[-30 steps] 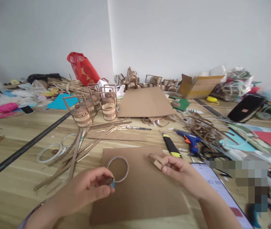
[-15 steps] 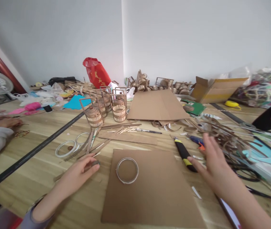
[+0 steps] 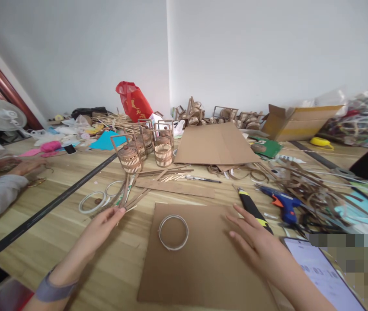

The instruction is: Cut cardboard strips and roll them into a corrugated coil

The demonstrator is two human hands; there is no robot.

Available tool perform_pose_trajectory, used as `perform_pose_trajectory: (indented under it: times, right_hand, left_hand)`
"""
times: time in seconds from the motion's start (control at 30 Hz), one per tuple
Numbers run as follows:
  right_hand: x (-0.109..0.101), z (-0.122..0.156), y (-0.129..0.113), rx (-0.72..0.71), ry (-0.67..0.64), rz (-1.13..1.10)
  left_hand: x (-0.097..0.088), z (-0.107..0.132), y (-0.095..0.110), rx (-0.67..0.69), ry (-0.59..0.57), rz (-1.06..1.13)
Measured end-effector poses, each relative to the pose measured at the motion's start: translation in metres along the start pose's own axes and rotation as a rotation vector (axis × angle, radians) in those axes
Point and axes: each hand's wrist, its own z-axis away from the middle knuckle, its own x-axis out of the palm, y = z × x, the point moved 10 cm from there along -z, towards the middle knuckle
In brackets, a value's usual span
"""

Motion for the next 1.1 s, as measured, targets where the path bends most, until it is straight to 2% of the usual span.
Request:
perform_pose_trajectory:
  times: [0.2,0.27,0.33,0.43,0.5,0.57,0.67,0.73,0.9,0.97,1.1]
  right_hand:
    - [-0.005,-0.002,-0.017,-0.056,0.021,-0.03]
    - [-0.012,-0.001,-0.03,-0.103,0.1,-0.013]
    - [-0.024,0.001,-0.049,-0.161,0.217,0.029]
    - [-0.042,0.007,-0.087,-0.263,0.391,0.129]
    - [-0.046,0.008,-0.112,-0.341,0.435,0.2]
    - [-0.042,0.006,-0.128,-0.376,0.399,0.23]
    - [-0.032,0.0,-0.127,-0.333,0.296,0.169]
    - [-0.029,-0.002,-0.116,-0.281,0.254,0.111]
    - [-0.033,-0.001,-0.093,-0.219,0.204,0.051]
    - [-0.032,-0.001,-0.089,-0.186,0.16,-0.01]
    - [-0.024,0.001,-0.092,-0.077,0.114,-0.192]
  left_hand:
    - [0.008,0.022,0.025,0.118,0.042,-0.08]
    - [0.016,0.036,0.043,0.23,0.057,-0.161]
    - [0.029,0.054,0.069,0.408,0.056,-0.224]
    - [0.064,0.083,0.106,0.678,-0.089,-0.307]
    - [0.089,0.102,0.123,0.831,-0.212,-0.38]
    - [0.109,0.118,0.134,0.962,-0.324,-0.452]
    - [0.125,0.129,0.142,1.084,-0.45,-0.49]
    - [0.124,0.125,0.145,1.101,-0.464,-0.45]
    - [0.102,0.095,0.147,0.984,-0.374,-0.259]
    - [0.101,0.094,0.149,0.967,-0.42,-0.191]
    - [0.113,0.102,0.156,0.902,-0.614,-0.043]
